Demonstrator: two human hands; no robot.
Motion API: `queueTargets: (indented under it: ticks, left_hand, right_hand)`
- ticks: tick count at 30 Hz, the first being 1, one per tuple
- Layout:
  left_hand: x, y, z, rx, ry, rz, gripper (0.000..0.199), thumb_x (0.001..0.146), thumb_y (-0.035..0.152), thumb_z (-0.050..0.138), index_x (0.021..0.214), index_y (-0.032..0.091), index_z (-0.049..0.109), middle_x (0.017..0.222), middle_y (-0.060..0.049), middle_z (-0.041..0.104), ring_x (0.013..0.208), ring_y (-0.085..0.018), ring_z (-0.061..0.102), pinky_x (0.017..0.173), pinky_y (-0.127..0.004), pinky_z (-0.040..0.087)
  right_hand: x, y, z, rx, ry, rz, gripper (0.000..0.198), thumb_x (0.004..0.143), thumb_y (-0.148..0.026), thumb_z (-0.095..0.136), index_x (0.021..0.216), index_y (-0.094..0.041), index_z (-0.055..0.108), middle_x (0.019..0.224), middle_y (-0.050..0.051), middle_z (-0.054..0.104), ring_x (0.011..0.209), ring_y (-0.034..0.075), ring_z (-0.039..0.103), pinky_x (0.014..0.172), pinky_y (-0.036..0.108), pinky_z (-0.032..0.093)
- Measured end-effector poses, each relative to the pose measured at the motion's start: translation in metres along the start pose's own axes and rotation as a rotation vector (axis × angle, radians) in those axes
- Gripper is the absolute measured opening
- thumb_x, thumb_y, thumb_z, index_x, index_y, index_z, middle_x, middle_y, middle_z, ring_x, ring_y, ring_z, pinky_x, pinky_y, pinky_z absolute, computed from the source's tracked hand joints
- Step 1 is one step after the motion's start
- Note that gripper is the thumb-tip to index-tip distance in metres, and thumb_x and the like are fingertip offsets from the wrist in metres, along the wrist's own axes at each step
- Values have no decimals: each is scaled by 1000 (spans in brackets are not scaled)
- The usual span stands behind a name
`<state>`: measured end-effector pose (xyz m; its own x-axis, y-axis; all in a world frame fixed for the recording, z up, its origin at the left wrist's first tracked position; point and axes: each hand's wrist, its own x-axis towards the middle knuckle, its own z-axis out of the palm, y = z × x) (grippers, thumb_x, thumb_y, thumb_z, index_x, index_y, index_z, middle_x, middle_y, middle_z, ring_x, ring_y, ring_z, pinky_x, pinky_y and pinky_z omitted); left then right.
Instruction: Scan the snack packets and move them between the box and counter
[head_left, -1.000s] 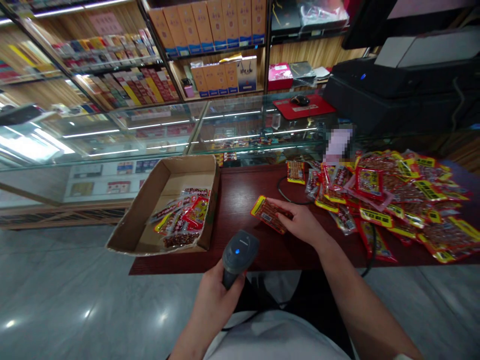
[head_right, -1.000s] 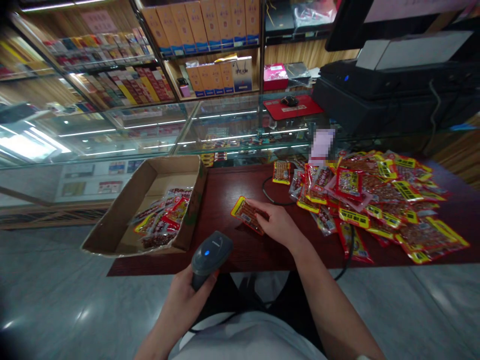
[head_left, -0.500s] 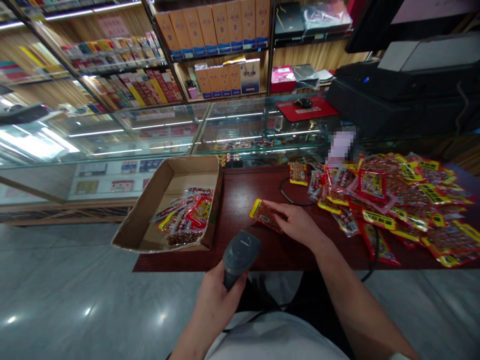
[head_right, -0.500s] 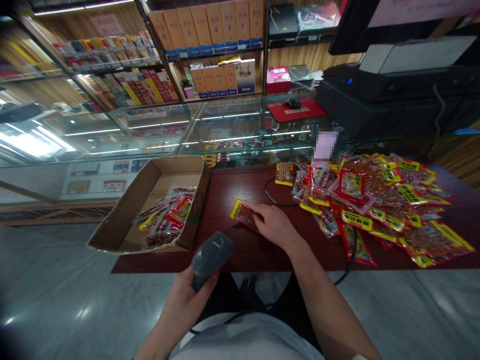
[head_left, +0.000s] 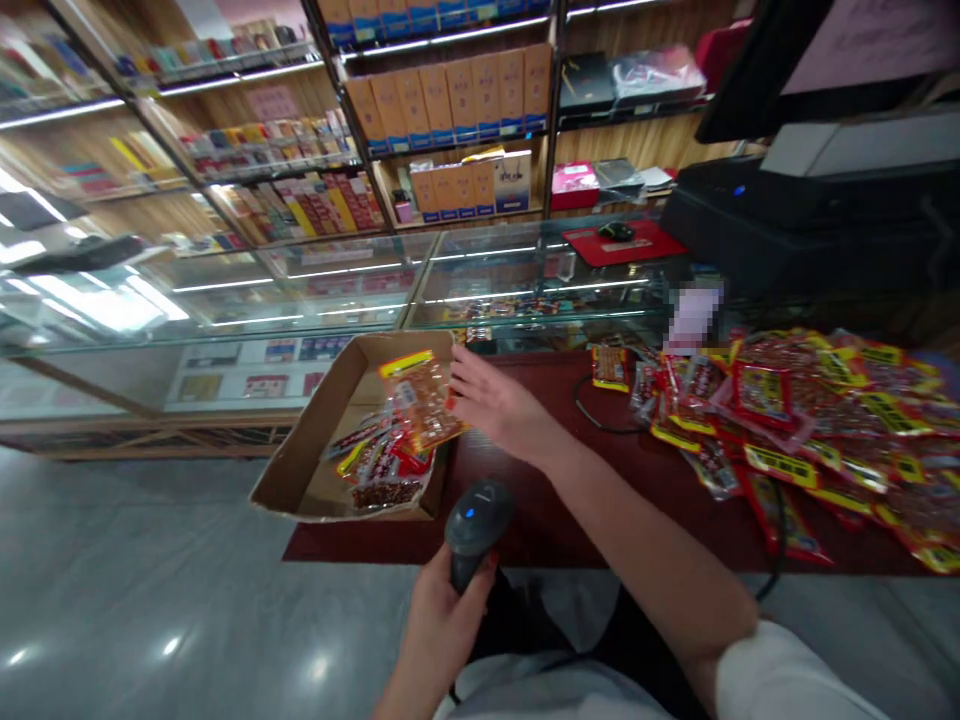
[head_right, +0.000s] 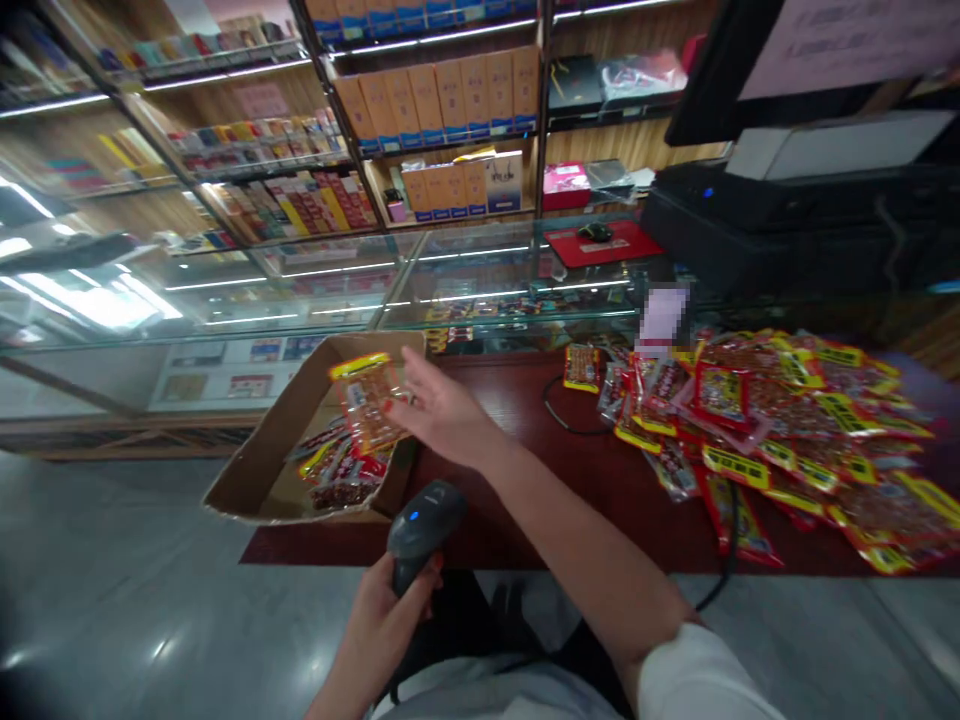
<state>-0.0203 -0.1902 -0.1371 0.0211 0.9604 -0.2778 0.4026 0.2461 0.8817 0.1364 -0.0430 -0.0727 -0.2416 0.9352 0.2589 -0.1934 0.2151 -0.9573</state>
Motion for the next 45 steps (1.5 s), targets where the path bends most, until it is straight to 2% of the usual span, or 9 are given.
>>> queueTargets:
  ticks: [3,8,13,17,24,29,34,36,45]
  left_hand:
    - [3,4,-1,-7,3,-1,37,77,53,65,77,16,64,55,0,60,48,-15,55,48,-24,42]
    - [7,9,-1,12,-6,17,38,75,55,67,73,17,64,51,1,59,46,-16,55,47,-24,42]
    - [6,9,4,43,-33,70,35,79,51,65,74,16,64,54,0,60,48,-16,56,48,-24,42]
    - [3,11,5,58,-53,92,32,81,48,64,77,16,64,58,-1,63,50,-16,58,50,-24,44]
    - [-1,10,3,24,12,68,37,78,53,66,76,17,66,54,1,59,48,-16,55,48,-25,44]
    - [2,6,8,19,16,69,41,77,57,66,75,16,66,52,1,58,49,-16,55,49,-25,43]
    - [8,5,11,55,-19,73,39,78,55,65,73,16,66,52,0,59,49,-17,55,49,-25,42]
    - [10,4,11,78,-37,88,37,79,52,65,73,16,66,53,0,60,49,-17,56,50,-25,42]
    - [10,2,16,128,-49,123,26,82,41,60,73,17,65,55,0,61,50,-16,57,52,-24,43]
  right_hand:
    - [12,4,-4,-226,-5,-91,68,87,-42,67,150,-33,42,154,3,47,141,24,46,113,45,43]
    - [1,32,-101,-990,400,88,42,94,-26,55,136,-24,57,143,9,58,135,23,50,117,42,36]
    - [-8,49,-184,-1157,671,334,49,95,-22,54,140,-4,46,144,35,43,139,43,40,109,64,32]
    - [-7,56,-205,-1160,674,421,61,85,-15,67,142,-8,46,137,32,51,131,43,50,106,59,37]
    - [-13,60,-204,-993,695,378,105,65,-14,81,155,-7,28,132,29,57,126,41,55,108,53,38]
    - [-34,68,-175,-694,716,217,95,72,-24,73,156,-23,28,101,3,73,92,22,71,91,40,55]
    - [-62,71,-141,40,766,26,51,68,-33,77,116,-23,63,99,1,75,94,22,71,86,41,60]
    - [-70,71,-131,69,745,54,36,71,-36,75,103,-23,67,99,1,76,93,22,71,85,42,61]
    - [-77,76,-109,102,617,166,30,61,-30,88,87,-18,78,86,2,78,81,19,71,80,33,59]
